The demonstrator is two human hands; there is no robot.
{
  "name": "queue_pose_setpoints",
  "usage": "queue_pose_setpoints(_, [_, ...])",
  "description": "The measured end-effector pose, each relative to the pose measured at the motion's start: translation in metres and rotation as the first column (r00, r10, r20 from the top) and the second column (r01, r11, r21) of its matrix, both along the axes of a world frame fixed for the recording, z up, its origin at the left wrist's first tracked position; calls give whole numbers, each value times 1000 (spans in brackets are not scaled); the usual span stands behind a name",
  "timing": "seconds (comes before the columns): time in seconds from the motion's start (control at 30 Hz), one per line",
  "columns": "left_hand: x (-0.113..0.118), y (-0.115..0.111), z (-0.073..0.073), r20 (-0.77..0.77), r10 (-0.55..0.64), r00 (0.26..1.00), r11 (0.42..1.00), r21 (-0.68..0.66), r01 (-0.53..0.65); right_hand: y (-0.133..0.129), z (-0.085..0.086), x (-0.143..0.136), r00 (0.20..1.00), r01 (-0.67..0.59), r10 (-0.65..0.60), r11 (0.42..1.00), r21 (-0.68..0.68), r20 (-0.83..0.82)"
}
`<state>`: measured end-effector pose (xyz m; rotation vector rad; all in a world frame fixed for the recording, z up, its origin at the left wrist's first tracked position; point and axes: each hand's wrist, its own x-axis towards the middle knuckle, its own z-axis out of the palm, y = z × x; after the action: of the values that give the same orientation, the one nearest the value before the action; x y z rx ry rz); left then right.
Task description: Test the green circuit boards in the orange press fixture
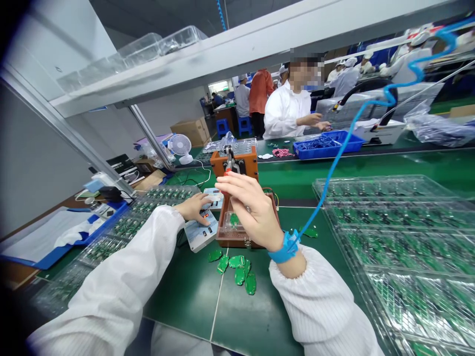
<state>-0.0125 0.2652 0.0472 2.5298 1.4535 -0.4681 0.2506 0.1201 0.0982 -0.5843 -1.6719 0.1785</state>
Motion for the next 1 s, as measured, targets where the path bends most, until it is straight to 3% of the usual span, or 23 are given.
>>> queue_pose_setpoints(0.23, [-10, 0, 1, -120, 11, 993, 993, -113, -24, 0, -1, 0, 1000, -12, 12, 1000, -4, -6])
queue_pose_setpoints(0.67, [0, -5, 6, -201, -2, 980, 991, -134, -25, -1, 0, -1, 1000, -20, 20, 1000, -14, -23])
queue_pose_setpoints(0.9, [8, -2, 1, -232, -16, 973, 989, -145, -18, -1, 0, -2, 999, -26, 25, 999, -20, -40])
queue_pose_setpoints(1.0, [19, -10, 13, -234, -10, 972, 994, -109, -16, 0, -1, -3, 999, -27, 26, 999, -34, -32])
